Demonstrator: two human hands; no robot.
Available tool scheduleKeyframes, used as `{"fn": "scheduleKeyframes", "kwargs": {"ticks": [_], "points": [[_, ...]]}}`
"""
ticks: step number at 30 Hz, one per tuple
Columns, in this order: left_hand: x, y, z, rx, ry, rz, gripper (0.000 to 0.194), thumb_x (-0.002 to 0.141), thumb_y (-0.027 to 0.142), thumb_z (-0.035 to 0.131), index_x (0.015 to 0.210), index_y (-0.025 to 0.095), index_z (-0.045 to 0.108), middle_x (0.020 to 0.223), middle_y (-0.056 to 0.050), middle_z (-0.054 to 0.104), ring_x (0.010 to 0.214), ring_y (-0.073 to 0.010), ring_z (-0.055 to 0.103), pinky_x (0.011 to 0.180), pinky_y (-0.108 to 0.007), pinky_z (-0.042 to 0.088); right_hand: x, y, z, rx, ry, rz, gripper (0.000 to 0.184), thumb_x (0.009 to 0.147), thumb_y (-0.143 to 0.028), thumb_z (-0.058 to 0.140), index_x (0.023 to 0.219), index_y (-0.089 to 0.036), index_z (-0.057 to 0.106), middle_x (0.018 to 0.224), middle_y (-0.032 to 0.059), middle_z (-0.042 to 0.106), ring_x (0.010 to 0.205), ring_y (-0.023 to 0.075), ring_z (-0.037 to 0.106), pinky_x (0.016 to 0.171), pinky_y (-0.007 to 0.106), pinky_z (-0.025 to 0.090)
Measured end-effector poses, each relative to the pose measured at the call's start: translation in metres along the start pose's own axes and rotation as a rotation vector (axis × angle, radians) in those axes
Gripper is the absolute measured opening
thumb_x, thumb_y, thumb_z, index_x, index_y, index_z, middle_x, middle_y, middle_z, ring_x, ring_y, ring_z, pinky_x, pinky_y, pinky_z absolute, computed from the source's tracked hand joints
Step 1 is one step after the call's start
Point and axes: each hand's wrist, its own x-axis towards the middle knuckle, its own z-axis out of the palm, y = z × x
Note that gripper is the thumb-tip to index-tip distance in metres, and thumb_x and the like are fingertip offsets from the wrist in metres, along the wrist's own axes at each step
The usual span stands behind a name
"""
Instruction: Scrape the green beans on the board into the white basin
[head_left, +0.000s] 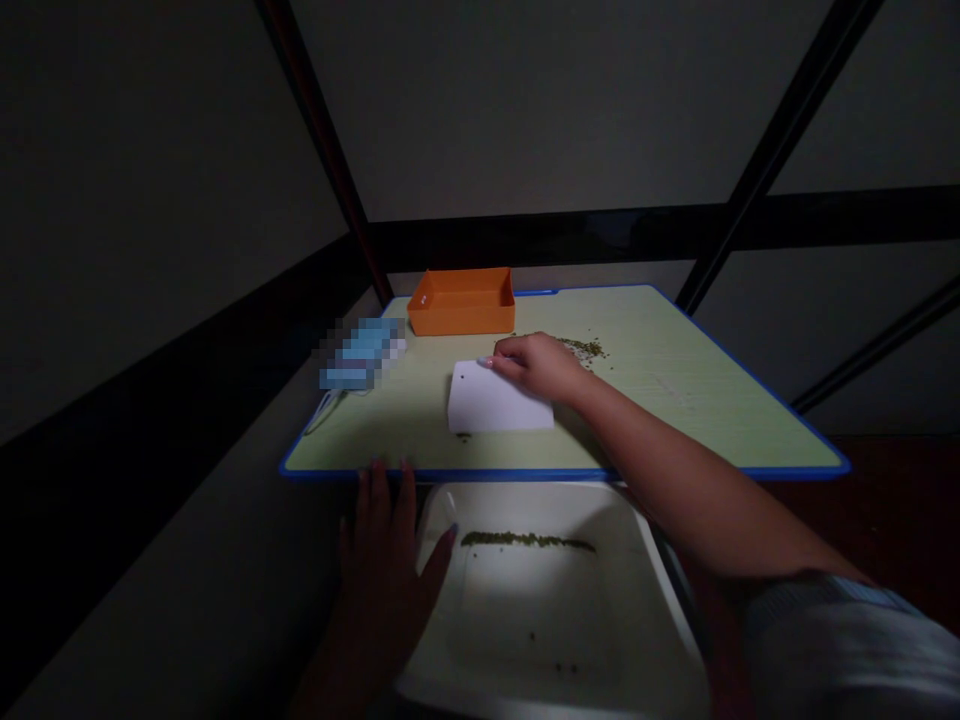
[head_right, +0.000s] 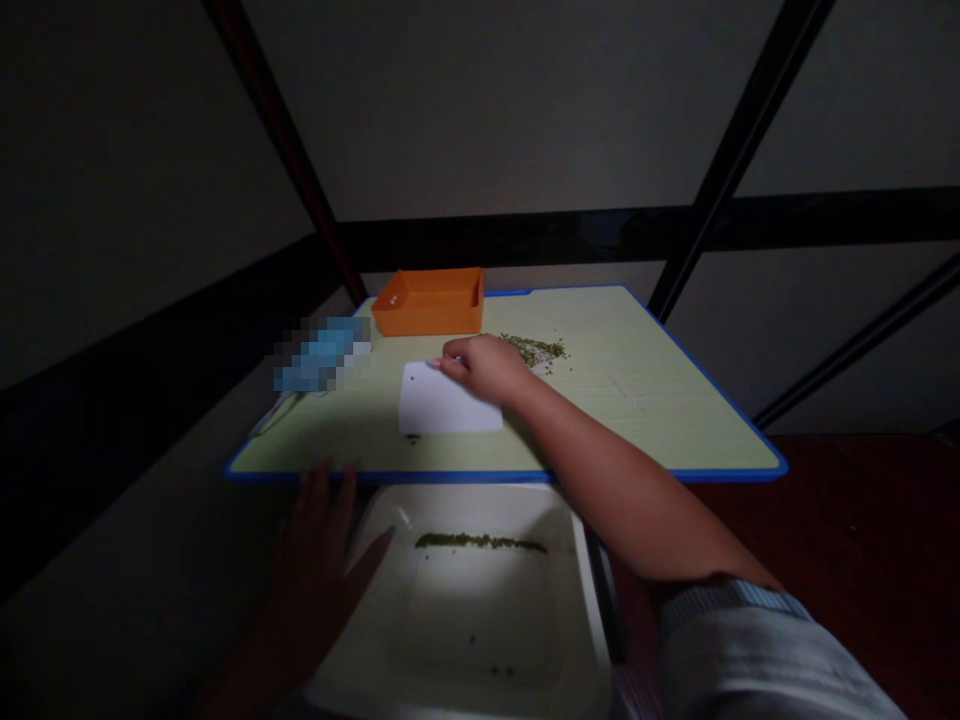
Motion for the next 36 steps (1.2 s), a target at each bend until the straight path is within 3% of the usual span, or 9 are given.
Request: {"fn": "scheduleKeyframes", "kwargs": {"ticks": [27, 36], "points": [[-0.0010, 0.0027, -0.0040, -0.024, -0.018, 0.004, 0.070, 0.084, 0.051, 0.036, 0.143, 0.017, 0.022, 0.156, -0.018, 0.011, 0.144, -0.0305, 0.005, 0.108, -0.060, 0.024, 0.0016, -0.0029, 0.0033, 0.083, -0.066, -0.146, 0.034, 0.088, -0.042, 0.051, 0.067, -0.016, 0.060, 0.057, -0.0028, 0.044, 0.056, 0.0093, 0.036, 0.058, 0.025, 0.021], [0.0011, 0.0050, -0.0005, 0.002, -0.001, -0.007, 0.070, 0.084, 0.051, 0.034, 0.142, 0.014, 0.023, 0.155, -0.018, 0.012, 0.144, -0.0318, 0.008, 0.108, -0.061, 0.023, 0.0003, -0.0017, -0.0003, 0.230, 0.078, -0.179, 0.038, 0.089, -0.048, 0.044, 0.073, -0.015, 0.057, 0.062, -0.0011, 0.050, 0.060, 0.0106, 0.043, 0.058, 0.023, 0.028]]}}
